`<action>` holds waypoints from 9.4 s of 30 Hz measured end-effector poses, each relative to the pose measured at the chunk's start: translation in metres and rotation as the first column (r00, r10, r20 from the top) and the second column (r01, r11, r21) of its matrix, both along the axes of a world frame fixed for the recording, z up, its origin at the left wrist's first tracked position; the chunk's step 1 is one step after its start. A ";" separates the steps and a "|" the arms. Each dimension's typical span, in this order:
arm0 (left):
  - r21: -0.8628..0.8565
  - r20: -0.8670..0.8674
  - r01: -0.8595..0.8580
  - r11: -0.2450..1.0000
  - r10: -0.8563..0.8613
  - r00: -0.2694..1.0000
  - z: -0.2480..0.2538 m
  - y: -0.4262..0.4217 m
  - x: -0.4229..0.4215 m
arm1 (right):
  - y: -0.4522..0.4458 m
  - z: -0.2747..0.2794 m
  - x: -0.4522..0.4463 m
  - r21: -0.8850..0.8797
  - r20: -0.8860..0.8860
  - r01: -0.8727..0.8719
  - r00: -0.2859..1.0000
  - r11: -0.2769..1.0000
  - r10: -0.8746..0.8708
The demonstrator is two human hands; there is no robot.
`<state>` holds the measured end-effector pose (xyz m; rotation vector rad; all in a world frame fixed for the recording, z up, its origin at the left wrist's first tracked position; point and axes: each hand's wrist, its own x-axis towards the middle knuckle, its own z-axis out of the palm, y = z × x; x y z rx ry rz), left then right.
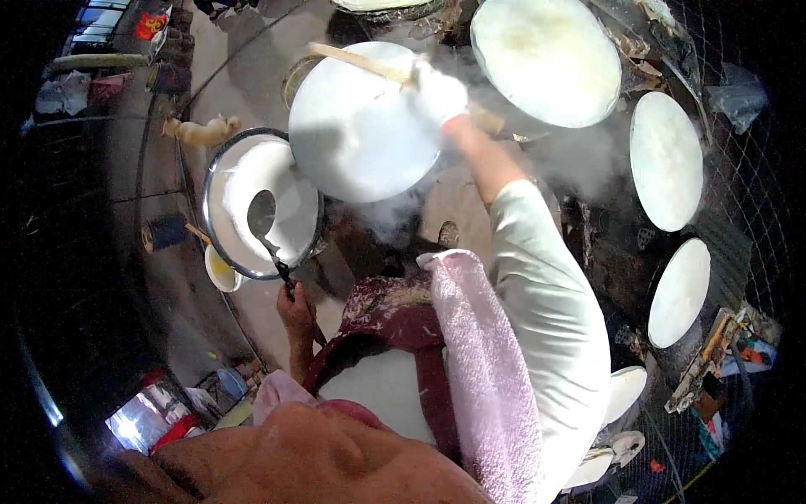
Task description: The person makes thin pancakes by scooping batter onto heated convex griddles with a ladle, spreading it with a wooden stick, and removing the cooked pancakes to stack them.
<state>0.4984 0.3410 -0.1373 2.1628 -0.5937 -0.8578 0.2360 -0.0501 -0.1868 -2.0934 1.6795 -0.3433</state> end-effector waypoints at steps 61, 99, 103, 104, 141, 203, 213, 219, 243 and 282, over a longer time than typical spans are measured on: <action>-0.427 -0.895 0.057 0.902 -0.431 0.119 0.005 -0.199 0.104 | 0.274 -0.055 -0.023 0.522 0.602 0.089 0.666 0.848 -0.440; -0.410 -0.894 -0.413 0.813 -0.449 0.004 0.116 -0.038 0.068 | 0.130 0.154 -0.029 -0.282 0.767 0.615 0.605 0.736 -0.212; -0.430 -0.903 -0.366 0.825 -0.401 0.155 0.124 -0.038 0.073 | 0.149 0.193 -0.004 -0.315 0.697 0.545 0.689 0.777 -0.201; -0.434 -0.900 -0.361 0.825 -0.377 0.221 0.128 -0.038 0.073 | 0.143 0.193 -0.004 -0.337 0.742 0.510 0.661 0.791 -0.110; -0.325 -0.932 -0.438 0.838 -0.208 0.296 0.089 -0.087 0.189 | -0.154 0.044 0.281 -0.327 -0.523 -0.573 0.772 0.752 0.361; -0.648 -0.138 0.520 0.557 -0.757 0.639 0.112 -0.281 -0.088 | 0.146 0.033 -0.193 0.345 0.612 0.606 0.434 0.717 -0.661; -0.303 -0.091 0.572 0.762 -0.621 0.778 0.073 -0.255 -0.068 | 0.122 0.060 -0.191 0.361 0.647 0.370 0.562 0.856 -0.515; -0.365 0.218 0.597 0.715 -0.558 0.801 0.067 -0.238 -0.077 | 0.101 0.087 -0.188 0.706 0.514 0.170 0.544 0.687 -0.663; -0.028 -0.137 0.279 0.960 -0.281 0.950 0.078 -0.172 -0.115 | 0.014 0.051 -0.273 0.725 0.649 -0.263 0.572 0.637 -0.502; 0.193 0.261 0.904 0.381 -0.908 0.327 0.027 -0.163 -0.092 | 0.205 0.058 -0.197 0.796 0.564 -0.369 0.161 0.480 -0.810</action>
